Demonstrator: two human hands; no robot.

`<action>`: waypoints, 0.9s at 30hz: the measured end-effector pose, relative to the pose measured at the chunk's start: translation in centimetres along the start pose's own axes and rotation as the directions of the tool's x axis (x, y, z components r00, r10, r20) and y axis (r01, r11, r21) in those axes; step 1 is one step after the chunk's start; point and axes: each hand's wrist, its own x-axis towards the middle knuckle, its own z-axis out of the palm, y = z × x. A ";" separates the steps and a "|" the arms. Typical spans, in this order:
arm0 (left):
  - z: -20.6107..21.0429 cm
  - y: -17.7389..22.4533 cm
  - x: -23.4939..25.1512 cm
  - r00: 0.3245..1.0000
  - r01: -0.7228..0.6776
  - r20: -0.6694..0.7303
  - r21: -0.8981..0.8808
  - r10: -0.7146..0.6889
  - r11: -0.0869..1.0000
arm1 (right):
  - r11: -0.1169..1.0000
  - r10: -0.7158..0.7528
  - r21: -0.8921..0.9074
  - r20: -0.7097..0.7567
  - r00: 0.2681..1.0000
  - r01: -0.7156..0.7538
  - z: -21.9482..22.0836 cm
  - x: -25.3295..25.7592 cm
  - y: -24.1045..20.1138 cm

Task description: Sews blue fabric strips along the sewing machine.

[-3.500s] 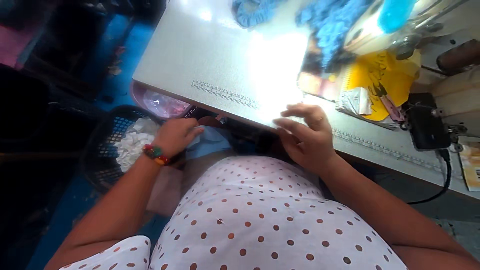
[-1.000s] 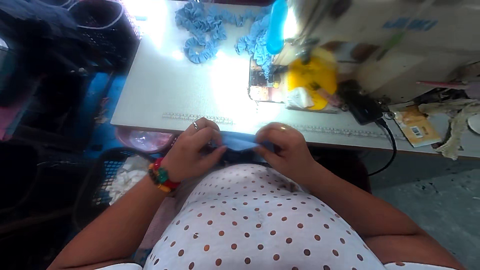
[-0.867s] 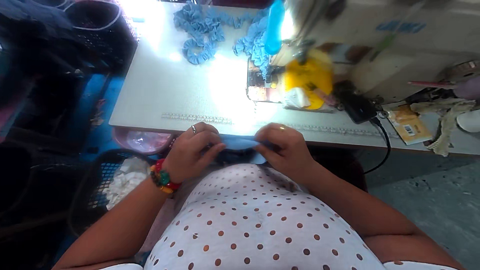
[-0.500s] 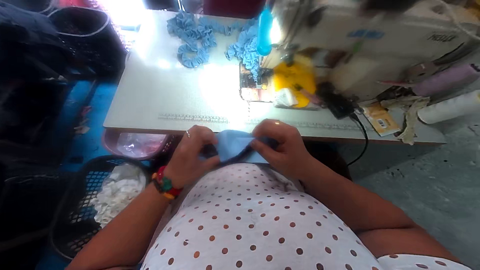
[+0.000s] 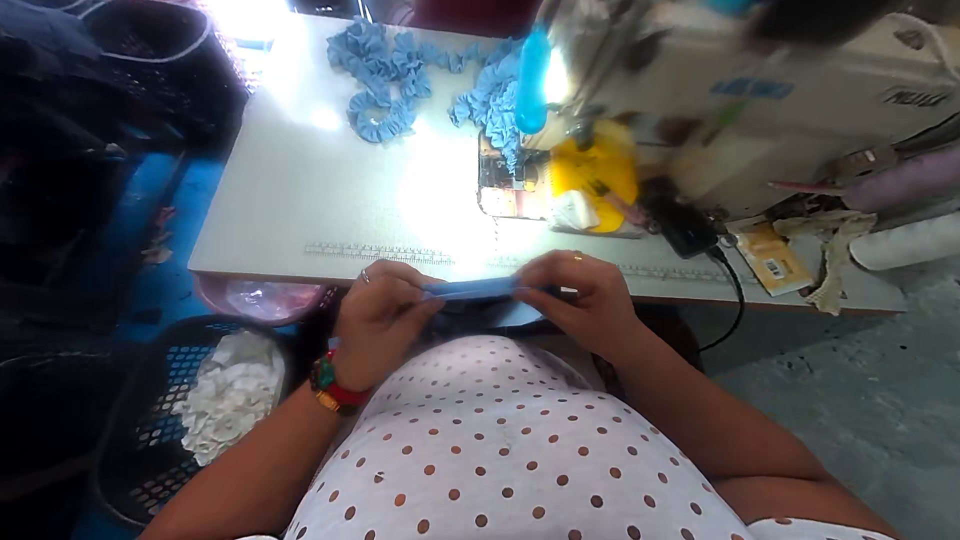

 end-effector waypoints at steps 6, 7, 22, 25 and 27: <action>1.2 -0.1 0.8 0.955 0.280 0.012 -0.370 -0.297 0.886 | 0.990 0.087 0.119 -0.056 0.995 -0.080 -0.1 -0.4 1.3; 1.4 -0.2 1.0 0.947 0.297 0.008 -0.398 -0.321 0.868 | 0.984 0.109 0.147 -0.068 0.992 -0.098 0.0 -0.5 1.4; 5.5 -8.3 9.7 0.940 0.312 0.091 0.174 -0.330 0.934 | 0.894 0.327 -0.281 -0.126 0.937 -0.350 3.8 -3.9 3.7; 6.9 -10.4 12.5 0.891 0.253 0.249 0.421 -0.380 0.871 | 0.799 0.186 -0.555 -0.139 0.973 -0.232 2.8 -3.0 3.8; 7.7 -10.8 14.2 0.846 0.238 0.304 0.518 -0.437 0.821 | 0.812 0.162 -0.552 -0.104 0.981 -0.193 1.2 -1.6 4.6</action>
